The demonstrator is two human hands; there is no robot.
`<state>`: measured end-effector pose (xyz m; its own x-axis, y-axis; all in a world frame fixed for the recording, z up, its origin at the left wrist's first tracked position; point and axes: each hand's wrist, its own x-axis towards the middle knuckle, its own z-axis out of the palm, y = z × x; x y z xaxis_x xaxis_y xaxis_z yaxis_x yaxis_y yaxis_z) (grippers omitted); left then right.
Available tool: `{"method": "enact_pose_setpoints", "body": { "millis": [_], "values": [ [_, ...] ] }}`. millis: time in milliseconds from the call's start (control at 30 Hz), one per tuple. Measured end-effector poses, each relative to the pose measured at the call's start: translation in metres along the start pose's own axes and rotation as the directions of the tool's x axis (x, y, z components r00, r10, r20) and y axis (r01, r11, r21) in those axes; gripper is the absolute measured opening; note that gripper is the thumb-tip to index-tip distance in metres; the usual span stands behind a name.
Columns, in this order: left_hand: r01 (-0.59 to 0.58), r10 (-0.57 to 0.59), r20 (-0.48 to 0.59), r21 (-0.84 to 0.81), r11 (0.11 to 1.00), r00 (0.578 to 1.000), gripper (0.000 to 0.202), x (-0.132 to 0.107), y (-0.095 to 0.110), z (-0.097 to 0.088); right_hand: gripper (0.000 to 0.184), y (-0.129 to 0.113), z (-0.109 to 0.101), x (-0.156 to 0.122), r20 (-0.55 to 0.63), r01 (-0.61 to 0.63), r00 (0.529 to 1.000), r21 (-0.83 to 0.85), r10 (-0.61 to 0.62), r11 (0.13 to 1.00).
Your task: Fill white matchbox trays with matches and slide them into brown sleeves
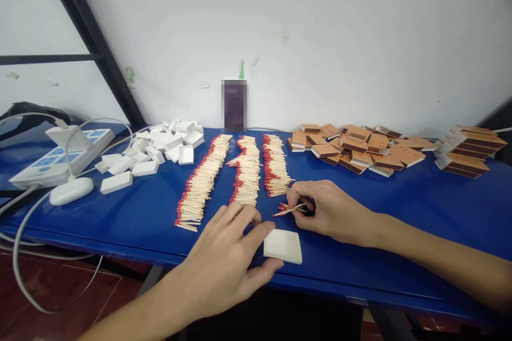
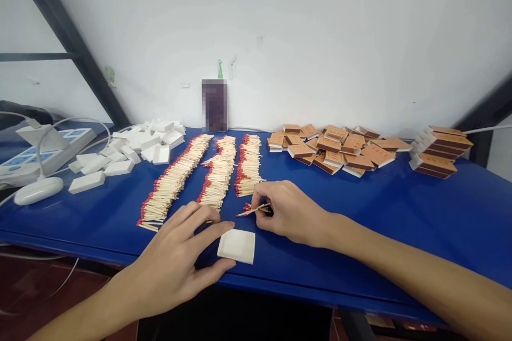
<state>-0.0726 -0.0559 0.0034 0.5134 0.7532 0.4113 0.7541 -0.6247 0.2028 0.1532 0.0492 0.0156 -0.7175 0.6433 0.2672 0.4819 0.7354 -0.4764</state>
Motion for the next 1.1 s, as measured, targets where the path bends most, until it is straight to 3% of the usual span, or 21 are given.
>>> {"method": "enact_pose_setpoints", "body": {
  "millis": [333,533,733,1100],
  "values": [
    [-0.014,0.016,-0.021,0.085,0.996,1.0,0.036,0.0,0.003,-0.001,0.006,-0.004,-0.003,-0.002,0.057,-0.144,0.989,0.162,0.136,0.976],
    [0.024,-0.017,-0.083,0.083,0.996,0.996,0.032,0.001,0.003,0.002,0.004,-0.011,-0.005,-0.006,0.068,-0.169,0.985,0.248,0.156,0.954],
    [0.036,-0.031,-0.079,0.07,0.997,0.996,0.026,0.001,0.004,0.002,0.006,-0.03,-0.002,-0.013,0.137,-0.18,0.98,0.303,0.144,0.936],
    [0.013,-0.008,-0.093,0.058,0.998,0.996,0.018,0.004,0.005,0.002,0.007,-0.043,0.01,-0.013,0.029,0.023,0.999,0.165,-0.028,0.986]
  ]
}}
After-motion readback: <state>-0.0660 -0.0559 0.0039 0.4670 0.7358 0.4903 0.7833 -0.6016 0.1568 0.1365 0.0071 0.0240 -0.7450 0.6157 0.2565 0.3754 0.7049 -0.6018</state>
